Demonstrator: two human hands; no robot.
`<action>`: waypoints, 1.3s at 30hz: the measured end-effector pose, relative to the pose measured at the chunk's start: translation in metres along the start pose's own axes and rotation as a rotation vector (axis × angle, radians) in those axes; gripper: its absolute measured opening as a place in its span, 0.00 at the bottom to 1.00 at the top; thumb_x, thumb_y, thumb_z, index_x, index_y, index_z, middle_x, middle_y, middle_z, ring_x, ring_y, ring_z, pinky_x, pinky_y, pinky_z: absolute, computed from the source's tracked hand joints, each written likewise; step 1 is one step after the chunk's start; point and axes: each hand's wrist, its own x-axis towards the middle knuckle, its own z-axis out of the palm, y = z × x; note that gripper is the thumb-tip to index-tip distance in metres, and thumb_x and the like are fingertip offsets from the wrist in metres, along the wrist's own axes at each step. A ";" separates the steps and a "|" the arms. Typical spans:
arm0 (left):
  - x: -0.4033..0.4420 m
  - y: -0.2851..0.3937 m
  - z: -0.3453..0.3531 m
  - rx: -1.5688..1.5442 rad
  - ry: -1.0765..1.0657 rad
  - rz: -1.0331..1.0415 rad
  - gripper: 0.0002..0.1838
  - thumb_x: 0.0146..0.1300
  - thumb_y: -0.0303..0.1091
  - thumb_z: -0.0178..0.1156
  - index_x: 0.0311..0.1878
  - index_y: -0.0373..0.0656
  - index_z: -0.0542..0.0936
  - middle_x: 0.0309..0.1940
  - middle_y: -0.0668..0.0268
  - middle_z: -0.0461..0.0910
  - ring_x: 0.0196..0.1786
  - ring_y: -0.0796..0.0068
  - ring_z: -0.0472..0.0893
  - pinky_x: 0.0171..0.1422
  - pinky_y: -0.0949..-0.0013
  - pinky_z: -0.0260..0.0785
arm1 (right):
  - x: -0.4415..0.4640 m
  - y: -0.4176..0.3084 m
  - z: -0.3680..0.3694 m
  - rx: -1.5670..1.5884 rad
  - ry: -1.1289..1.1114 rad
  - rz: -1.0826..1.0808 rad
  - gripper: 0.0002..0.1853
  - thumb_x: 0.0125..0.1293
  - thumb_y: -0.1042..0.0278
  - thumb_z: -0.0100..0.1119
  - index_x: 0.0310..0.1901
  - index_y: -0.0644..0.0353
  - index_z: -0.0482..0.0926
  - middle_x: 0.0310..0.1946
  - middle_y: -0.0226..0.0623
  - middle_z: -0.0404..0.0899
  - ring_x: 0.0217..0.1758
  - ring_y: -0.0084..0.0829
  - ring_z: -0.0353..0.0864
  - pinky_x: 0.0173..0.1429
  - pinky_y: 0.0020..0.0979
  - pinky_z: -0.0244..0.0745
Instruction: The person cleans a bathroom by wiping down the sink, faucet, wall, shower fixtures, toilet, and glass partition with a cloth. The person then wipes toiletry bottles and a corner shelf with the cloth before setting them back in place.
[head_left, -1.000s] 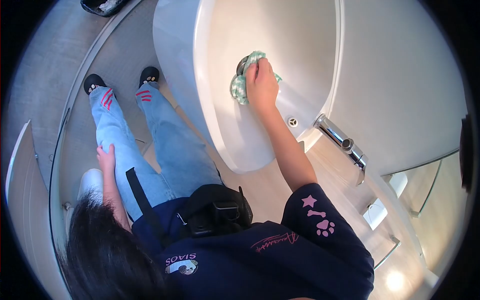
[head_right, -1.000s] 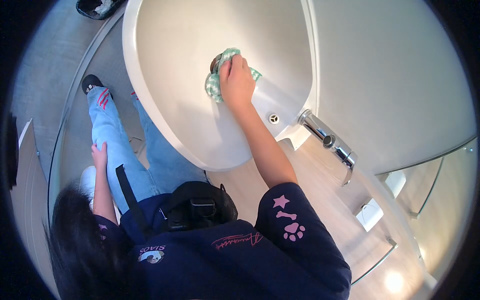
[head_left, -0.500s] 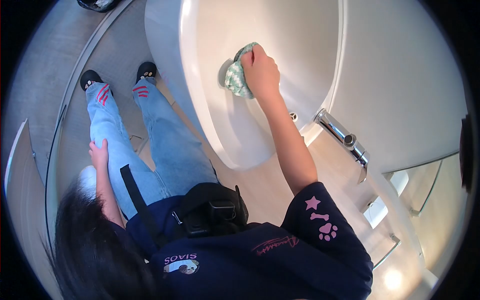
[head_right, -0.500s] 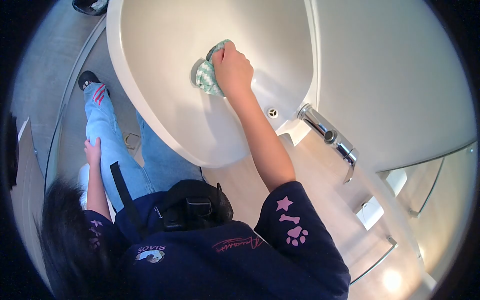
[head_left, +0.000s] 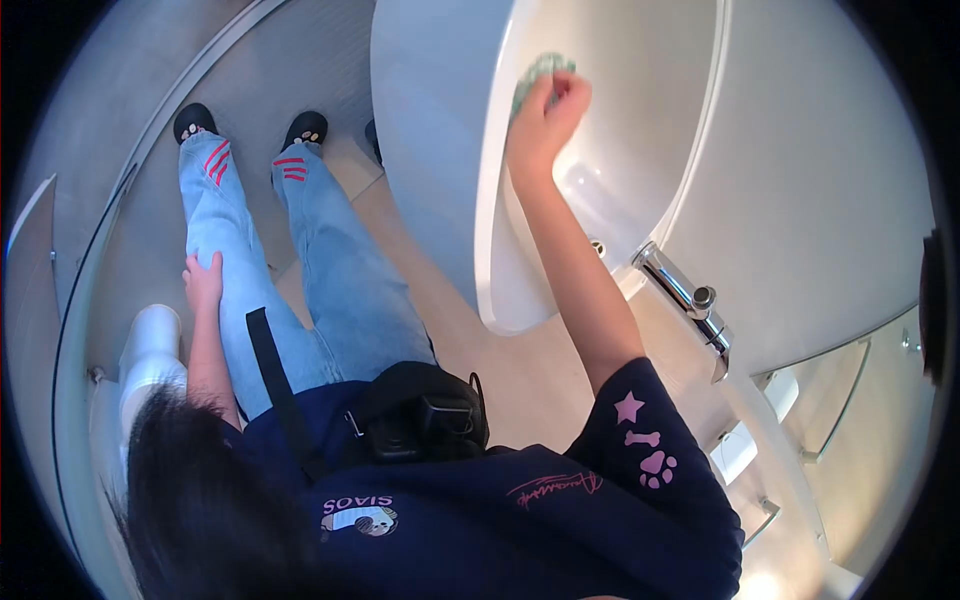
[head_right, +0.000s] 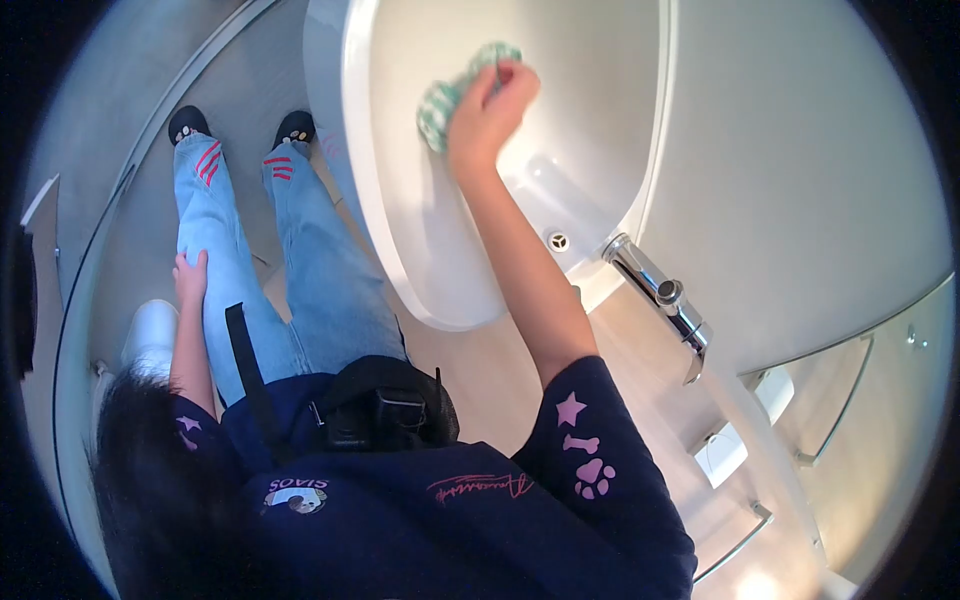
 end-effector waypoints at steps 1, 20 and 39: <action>-0.001 0.000 0.001 -0.003 0.001 0.004 0.36 0.52 0.60 0.51 0.60 0.48 0.61 0.55 0.48 0.65 0.56 0.47 0.68 0.58 0.54 0.60 | 0.011 -0.023 0.011 0.129 -0.025 0.063 0.08 0.62 0.71 0.45 0.41 0.65 0.64 0.38 0.41 0.65 0.41 0.33 0.66 0.49 0.30 0.62; 0.006 0.002 0.002 -0.011 -0.021 -0.032 0.34 0.53 0.58 0.51 0.59 0.48 0.62 0.54 0.48 0.64 0.55 0.47 0.67 0.58 0.54 0.60 | -0.022 -0.104 -0.019 0.515 -0.497 0.566 0.06 0.61 0.68 0.46 0.31 0.60 0.65 0.26 0.27 0.62 0.32 0.18 0.60 0.39 0.20 0.60; 0.006 0.011 -0.009 0.078 -0.042 -0.010 0.34 0.54 0.59 0.48 0.61 0.50 0.61 0.55 0.49 0.65 0.56 0.47 0.67 0.59 0.55 0.59 | 0.026 0.031 -0.099 -0.732 -0.477 -0.355 0.11 0.52 0.69 0.54 0.39 0.59 0.73 0.36 0.40 0.70 0.41 0.44 0.71 0.43 0.41 0.68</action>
